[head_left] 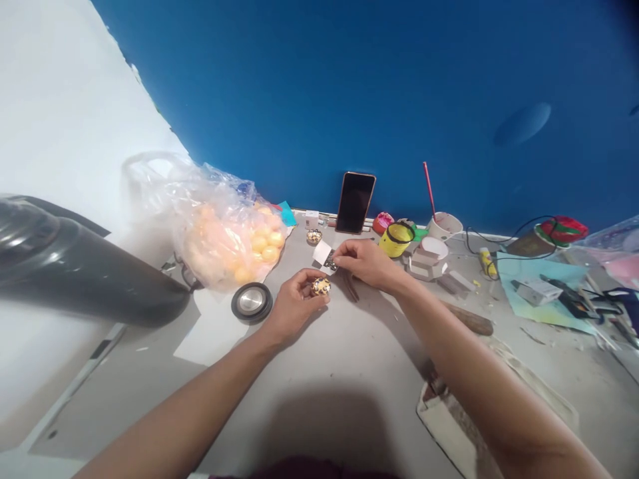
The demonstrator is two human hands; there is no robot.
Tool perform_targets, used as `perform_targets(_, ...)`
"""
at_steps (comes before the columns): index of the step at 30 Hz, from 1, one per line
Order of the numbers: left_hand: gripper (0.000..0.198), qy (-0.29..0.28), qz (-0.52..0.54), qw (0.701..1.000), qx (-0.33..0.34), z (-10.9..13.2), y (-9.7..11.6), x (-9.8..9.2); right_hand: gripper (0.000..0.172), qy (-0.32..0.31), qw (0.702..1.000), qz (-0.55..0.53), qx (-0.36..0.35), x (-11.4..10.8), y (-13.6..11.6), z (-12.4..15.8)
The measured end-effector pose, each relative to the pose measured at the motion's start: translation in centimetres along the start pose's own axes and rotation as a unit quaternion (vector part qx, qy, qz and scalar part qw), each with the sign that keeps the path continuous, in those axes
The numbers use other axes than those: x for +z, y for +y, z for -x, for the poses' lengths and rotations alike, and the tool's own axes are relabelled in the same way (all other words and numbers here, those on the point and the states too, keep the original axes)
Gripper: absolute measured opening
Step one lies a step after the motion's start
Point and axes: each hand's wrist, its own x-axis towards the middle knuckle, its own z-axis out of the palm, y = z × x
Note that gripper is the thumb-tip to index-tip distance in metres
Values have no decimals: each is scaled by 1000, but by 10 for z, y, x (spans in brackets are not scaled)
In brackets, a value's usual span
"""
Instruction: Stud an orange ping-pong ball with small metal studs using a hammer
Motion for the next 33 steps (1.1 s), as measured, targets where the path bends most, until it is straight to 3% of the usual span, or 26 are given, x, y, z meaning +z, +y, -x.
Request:
perform_targets(3,41,12,-18,999,26,1,-1,2,15,-49,986,-152,46,0,2,27)
perform_targets(7,48,3,-18,999,34,4,-2,3,25,-24,952,-295,71,13,12,55)
perform_targets(14,50,-18,-38,998,49,6,-6,3,33,-3,906,-410,106,32,34,61)
perform_targets(21,51,-16,-54,997,59,8,-12,3,33,-24,889,-447,100,37,32,62)
perform_targets(33,39,-1,-112,990,83,13,-6,8,28,-7,908,-399,130,39,25,65)
